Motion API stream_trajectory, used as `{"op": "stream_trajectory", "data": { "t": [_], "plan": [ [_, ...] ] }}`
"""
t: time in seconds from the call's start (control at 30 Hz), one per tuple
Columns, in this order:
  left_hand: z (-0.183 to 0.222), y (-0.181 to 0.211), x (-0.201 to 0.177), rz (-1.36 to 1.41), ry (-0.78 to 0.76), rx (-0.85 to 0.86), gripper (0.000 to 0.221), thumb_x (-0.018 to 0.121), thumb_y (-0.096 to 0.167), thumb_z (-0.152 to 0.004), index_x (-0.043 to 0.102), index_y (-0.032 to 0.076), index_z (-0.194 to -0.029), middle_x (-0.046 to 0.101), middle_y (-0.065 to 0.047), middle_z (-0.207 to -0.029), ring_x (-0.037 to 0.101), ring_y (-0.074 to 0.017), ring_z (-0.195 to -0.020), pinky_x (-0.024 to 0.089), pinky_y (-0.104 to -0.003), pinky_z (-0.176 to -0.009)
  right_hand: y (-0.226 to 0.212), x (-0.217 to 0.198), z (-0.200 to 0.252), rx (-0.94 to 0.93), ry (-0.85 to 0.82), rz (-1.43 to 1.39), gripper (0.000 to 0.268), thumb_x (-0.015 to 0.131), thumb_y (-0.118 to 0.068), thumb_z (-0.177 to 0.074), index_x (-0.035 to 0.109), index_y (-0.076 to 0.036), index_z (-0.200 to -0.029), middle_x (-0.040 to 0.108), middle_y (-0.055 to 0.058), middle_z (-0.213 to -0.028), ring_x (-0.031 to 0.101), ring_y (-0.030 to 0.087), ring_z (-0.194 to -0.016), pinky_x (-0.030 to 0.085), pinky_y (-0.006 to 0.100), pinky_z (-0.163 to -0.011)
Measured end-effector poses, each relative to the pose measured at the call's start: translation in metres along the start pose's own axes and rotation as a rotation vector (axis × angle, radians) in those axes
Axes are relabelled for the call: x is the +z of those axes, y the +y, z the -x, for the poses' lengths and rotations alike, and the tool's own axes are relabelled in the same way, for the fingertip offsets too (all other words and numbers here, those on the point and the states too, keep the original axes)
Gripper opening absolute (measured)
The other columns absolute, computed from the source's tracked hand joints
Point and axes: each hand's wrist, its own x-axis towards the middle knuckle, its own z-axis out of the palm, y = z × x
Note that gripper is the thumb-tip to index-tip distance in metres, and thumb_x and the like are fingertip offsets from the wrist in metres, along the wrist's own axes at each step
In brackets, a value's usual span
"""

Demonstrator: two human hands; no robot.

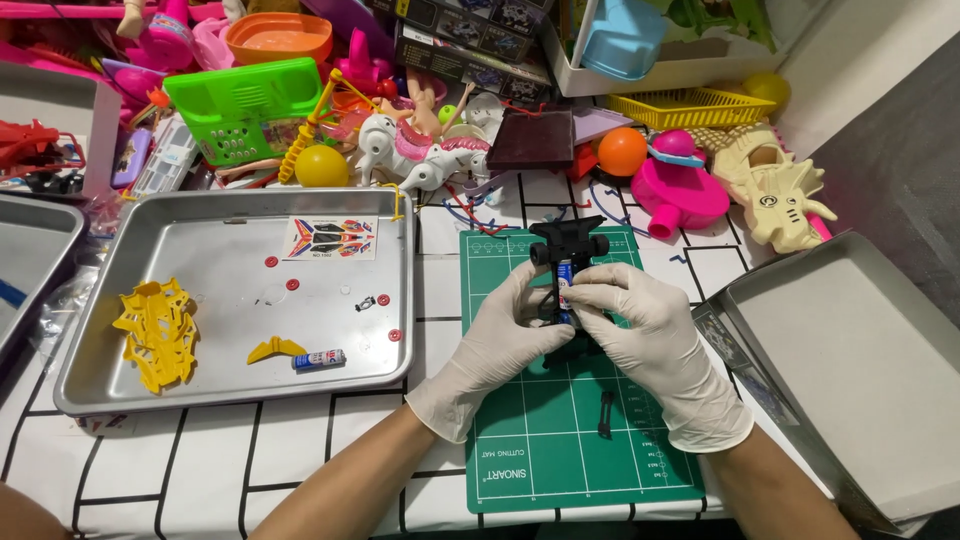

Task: Installing batteries and internal mechanical components into a mini 4WD toy car chassis on a cutting mat.

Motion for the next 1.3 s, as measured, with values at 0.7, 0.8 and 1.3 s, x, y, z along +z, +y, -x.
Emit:
{"op": "stream_trajectory", "data": {
  "t": [0.7,0.8,1.3],
  "plan": [
    [-0.001,-0.003,-0.001,-0.023,-0.010,-0.060,0.084,0.082,0.003,-0.073,0.052,0.015,-0.150,0.073,-0.017,-0.124,0.068,-0.0272,-0.119,0.056,-0.037,-0.101,0.013,0.007,0.007,0.044,-0.014,0.056,0.011,0.083,-0.001,-0.083,0.081,-0.011,-0.080,0.077,0.004,-0.088,0.076,0.022,-0.081,0.059,0.028,-0.072],
    [-0.013,-0.025,-0.006,0.045,0.005,-0.076,0.071,0.082,0.011,-0.082,0.056,0.017,-0.148,0.072,-0.017,-0.125,0.066,-0.0265,-0.119,0.056,-0.040,-0.101,0.009,0.005,0.005,0.075,-0.007,0.037,0.011,0.084,0.000,-0.080,0.082,-0.010,-0.083,0.077,0.005,-0.085,0.077,0.021,-0.080,0.060,0.028,-0.072],
    [-0.016,-0.018,-0.002,0.098,0.125,-0.109,0.054,0.093,0.021,-0.074,0.071,0.007,-0.122,0.078,-0.011,-0.100,0.069,-0.0138,-0.094,0.061,-0.031,-0.085,-0.015,-0.010,-0.002,0.075,0.075,0.004,0.019,0.085,0.006,-0.078,0.082,-0.009,-0.089,0.078,0.009,-0.087,0.076,0.022,-0.078,0.062,0.029,-0.071]
  ]
}}
